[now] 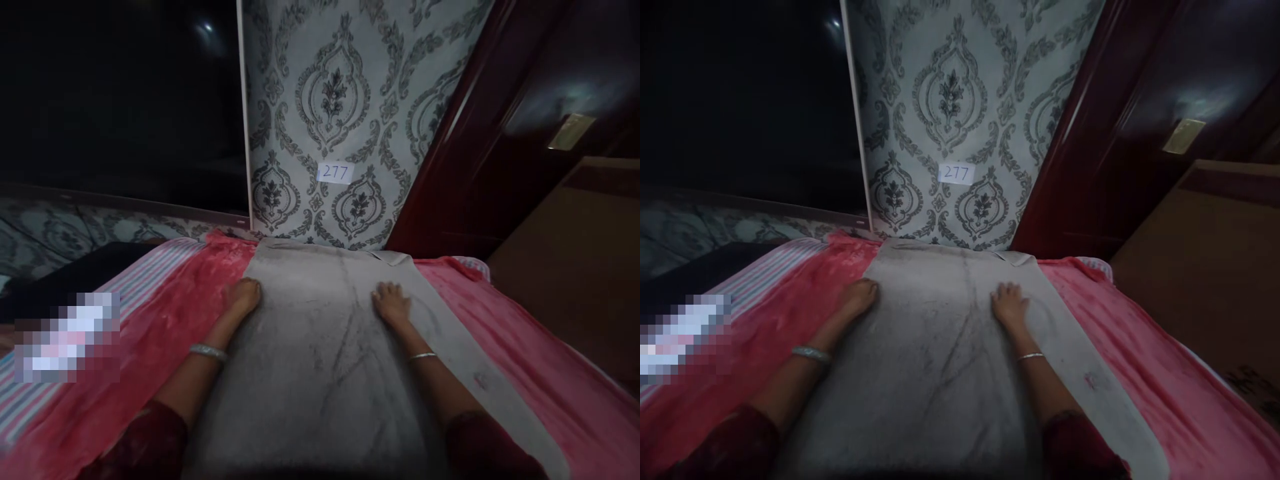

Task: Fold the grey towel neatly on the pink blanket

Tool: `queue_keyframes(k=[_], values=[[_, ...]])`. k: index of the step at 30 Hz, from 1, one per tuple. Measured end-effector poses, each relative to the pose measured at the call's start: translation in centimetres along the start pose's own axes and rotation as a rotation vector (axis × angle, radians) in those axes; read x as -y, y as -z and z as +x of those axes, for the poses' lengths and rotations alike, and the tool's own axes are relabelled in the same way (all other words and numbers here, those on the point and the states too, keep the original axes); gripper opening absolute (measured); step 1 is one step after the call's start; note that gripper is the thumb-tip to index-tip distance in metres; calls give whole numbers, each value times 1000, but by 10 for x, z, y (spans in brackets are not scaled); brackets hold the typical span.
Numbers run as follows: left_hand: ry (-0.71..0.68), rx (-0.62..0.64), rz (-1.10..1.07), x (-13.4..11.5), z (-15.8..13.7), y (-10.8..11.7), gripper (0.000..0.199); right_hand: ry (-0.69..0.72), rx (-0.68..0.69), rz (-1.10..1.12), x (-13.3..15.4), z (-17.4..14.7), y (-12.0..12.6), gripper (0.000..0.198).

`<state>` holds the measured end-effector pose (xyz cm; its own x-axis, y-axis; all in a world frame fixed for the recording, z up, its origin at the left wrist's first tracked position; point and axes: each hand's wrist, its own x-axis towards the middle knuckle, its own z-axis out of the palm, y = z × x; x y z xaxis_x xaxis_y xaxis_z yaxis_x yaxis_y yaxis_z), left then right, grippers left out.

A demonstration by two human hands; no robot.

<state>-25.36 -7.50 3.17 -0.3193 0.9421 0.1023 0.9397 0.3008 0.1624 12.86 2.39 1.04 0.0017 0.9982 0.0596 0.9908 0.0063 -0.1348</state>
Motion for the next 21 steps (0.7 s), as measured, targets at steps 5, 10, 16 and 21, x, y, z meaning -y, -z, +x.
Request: queue_keyframes(k=[5, 10, 16, 21], values=[[-44, -81, 13, -19, 41, 3, 53, 503, 25, 118, 147, -9, -7, 55], [-50, 37, 45, -13, 56, -23, 57, 824, 71, 206, 228, -10, -27, 53], [-44, 74, 77, -6, 65, -32, 60, 720, 86, 176, 184, 60, -30, 56], [-38, 83, 80, -9, 67, -30, 60, 402, 64, 69, 79, 122, -23, 58]])
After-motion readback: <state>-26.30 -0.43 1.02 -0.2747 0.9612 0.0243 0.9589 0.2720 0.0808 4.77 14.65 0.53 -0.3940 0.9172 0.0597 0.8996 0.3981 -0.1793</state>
